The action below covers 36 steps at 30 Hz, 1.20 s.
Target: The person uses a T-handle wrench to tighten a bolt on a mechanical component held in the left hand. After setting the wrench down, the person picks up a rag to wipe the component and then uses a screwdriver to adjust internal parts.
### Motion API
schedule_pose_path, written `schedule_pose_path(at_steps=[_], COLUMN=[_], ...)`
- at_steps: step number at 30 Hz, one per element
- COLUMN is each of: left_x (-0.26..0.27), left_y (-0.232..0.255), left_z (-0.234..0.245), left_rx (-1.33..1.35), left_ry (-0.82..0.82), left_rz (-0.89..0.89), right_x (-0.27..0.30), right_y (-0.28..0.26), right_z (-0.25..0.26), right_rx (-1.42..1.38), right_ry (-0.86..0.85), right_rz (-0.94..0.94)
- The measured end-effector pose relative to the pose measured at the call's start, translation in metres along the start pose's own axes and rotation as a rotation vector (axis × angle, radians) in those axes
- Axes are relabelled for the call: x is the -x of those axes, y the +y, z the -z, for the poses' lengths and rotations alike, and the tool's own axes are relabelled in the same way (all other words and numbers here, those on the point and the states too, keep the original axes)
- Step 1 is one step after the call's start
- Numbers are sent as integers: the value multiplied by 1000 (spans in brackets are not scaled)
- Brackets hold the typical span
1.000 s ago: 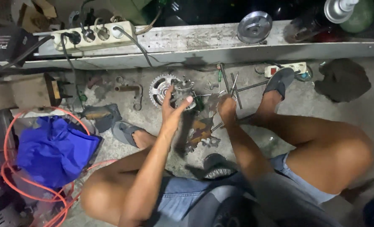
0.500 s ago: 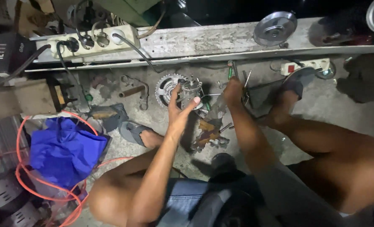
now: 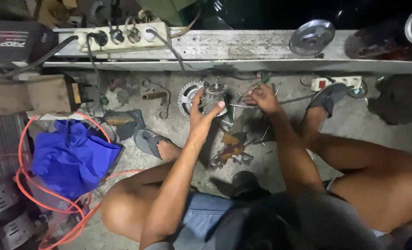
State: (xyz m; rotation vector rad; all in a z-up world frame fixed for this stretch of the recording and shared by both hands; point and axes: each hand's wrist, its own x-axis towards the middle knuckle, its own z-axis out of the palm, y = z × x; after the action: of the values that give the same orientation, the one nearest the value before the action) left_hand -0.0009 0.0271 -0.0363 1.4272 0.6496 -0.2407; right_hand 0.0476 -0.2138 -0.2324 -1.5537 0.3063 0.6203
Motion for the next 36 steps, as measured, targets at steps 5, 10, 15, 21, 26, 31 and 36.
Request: schedule_pose_path(at_steps=[5,10,15,21,26,31,36], left_x=[13,33,52,74,80,80,81], left_y=[9,16,28,26,25,17,23], left_z=[-4,-7,-9,-16,-18,-22,-22], left_rx=[-23,-38,-84,-101,-134,-168,-175], left_ry=[-9,-8,-65,-84,-127,-106,-77], left_rz=[-54,-125,-295,-512,-594,-723,-766], right_x=[16,44,120,198,225,232,226], right_y=[-64,-116,-232,-295,-290,-299,-294], right_z=[-4,2,-1,-19,-26,-33,-32], right_rx=[-248,-146,-7,-78,61,151,243], right_ry=[-184,-214,-204,-190,-64,-46,-58], right_rz=[89,191,457,788,1032,1108,1111])
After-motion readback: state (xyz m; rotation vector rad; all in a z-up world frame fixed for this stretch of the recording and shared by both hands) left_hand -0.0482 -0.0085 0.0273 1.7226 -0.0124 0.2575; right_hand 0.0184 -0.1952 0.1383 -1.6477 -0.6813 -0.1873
